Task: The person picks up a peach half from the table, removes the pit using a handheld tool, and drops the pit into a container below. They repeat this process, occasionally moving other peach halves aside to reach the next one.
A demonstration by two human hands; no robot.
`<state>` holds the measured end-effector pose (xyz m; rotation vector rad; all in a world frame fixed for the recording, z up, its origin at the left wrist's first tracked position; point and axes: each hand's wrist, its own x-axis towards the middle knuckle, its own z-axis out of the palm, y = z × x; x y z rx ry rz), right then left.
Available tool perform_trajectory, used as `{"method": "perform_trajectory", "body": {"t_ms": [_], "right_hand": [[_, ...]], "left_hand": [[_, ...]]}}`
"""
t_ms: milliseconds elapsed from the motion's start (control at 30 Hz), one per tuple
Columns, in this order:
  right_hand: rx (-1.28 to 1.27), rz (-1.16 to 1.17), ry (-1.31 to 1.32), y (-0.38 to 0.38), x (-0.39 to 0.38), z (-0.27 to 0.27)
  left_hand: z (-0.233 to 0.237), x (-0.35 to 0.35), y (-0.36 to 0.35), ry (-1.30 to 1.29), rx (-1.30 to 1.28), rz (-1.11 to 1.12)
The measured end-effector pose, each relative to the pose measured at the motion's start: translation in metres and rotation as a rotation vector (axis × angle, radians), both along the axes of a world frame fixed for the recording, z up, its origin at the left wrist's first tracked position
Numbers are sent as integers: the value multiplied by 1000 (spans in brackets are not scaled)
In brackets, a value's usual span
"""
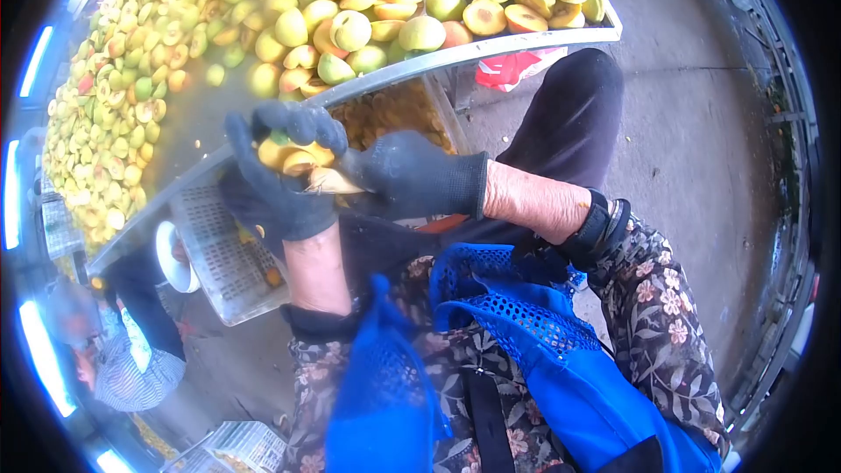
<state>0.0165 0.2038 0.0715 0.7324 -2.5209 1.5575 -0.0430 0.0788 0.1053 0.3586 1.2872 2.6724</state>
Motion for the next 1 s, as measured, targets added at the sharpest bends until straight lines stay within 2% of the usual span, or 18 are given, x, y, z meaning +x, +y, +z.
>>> {"method": "perform_trajectory", "body": {"t_ms": [33,100,133,233,300,367,433,467,567,600,667,700,733,833,867,933,1000], "right_hand": [[111,-14,95,3,-4,-3],[-37,76,-85,5,-12,-9],[-109,116,-174,6,-14,-10],[-432,221,-314,3,-5,-4],[-459,149,-296,-4,0,-26],[-200,48,-387,6,-3,-32],[393,-83,-322,30,-8,-58],[707,-156,-153,37,-8,-82],[573,-183,-131,46,4,-64],[570,-157,-163,50,9,-70],[567,-113,-223,60,13,-90],[568,-109,-226,63,15,-95],[571,-103,-233,64,18,-99],[608,-113,-322,60,10,-106],[670,-144,-354,57,6,-117],[771,-170,-356,56,-2,-120],[698,-262,-303,56,-6,-118]], "left_hand": [[-9,-4,-1,-10,63,-48],[-29,-24,-16,-154,408,-395],[-34,-24,-18,-176,406,-411],[-44,-28,-28,-315,492,-242],[-50,-32,-37,-345,447,-113],[-42,-35,-48,-342,218,-6],[-51,-39,-61,111,-326,409],[-58,-44,-65,346,-591,603],[-43,-42,-101,-60,202,287],[-38,-43,-126,6,72,298],[-42,-58,-180,318,-722,571],[-47,-68,-201,553,-1397,813],[-52,-76,-221,483,-1622,881],[-45,-96,-211,990,-1760,790],[-26,-91,-166,632,-1462,595],[-22,-108,-127,632,-1382,374],[-35,-137,-104,803,-1371,201]]}}
